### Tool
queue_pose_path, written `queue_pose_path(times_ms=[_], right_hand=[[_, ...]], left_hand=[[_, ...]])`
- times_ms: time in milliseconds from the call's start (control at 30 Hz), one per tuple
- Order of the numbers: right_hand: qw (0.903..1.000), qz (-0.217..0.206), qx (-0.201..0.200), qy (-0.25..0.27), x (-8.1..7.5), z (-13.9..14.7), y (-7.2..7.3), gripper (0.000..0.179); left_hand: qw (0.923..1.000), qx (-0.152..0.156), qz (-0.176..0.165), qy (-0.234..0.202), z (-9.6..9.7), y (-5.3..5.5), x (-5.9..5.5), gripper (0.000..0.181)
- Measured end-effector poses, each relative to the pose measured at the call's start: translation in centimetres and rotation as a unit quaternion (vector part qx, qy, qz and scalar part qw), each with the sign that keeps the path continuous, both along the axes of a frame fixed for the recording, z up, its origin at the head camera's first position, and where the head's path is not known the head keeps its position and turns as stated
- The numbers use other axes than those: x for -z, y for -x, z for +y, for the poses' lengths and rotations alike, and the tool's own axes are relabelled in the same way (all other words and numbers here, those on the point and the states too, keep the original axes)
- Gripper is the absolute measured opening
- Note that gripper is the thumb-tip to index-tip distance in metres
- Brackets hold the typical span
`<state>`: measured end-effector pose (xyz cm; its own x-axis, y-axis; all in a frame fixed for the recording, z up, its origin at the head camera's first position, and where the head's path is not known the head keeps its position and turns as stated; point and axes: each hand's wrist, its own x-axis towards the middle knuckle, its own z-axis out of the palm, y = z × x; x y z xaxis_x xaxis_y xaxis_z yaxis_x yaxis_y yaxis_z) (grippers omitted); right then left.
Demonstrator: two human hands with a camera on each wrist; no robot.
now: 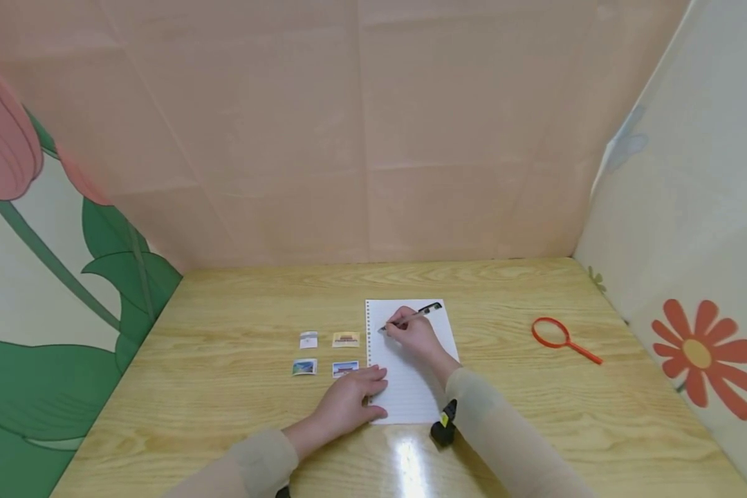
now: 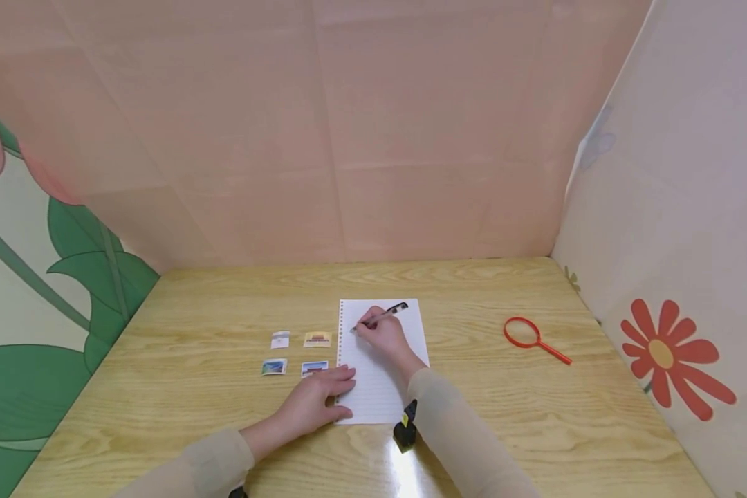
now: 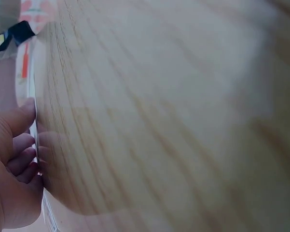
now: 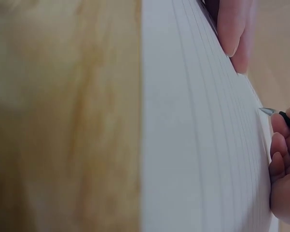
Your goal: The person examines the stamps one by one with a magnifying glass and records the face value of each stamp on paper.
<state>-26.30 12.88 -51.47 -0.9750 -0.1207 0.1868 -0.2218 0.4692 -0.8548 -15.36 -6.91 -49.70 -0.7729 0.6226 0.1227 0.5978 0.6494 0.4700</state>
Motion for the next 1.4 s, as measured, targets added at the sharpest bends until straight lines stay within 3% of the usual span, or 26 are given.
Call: queue_pose_path(times_ms=[333, 567, 867, 1100, 1400], right_hand=[[0.9999, -0.007, -0.006, -0.007, -0.25, -0.16, -0.21, 0.005], [0.998, -0.024, 0.031, 0.049, -0.46, 0.21, -0.2, 0.004], [0.9983, 0.007, 0.058, 0.001, -0.43, -0.22, 0.09, 0.003], [0.998, 0.04, 0.049, -0.008, -0.35, -0.49, 0.02, 0.006], [0.9975, 0.029, 0.063, -0.016, -0.45, -0.29, -0.18, 0.005]], left_hand=[[0.9999, -0.005, -0.01, 0.003, -0.03, -0.09, -0.16, 0.055], [0.9997, -0.006, -0.02, 0.011, 0.02, -0.06, -0.24, 0.054], [0.9998, -0.001, -0.011, 0.018, 0.05, 0.0, -0.22, 0.053], [0.9999, 0.004, -0.003, 0.016, 0.03, -0.04, -0.31, 0.053], [0.9999, 0.006, 0.001, 0.012, 0.04, -0.04, -0.2, 0.053]])
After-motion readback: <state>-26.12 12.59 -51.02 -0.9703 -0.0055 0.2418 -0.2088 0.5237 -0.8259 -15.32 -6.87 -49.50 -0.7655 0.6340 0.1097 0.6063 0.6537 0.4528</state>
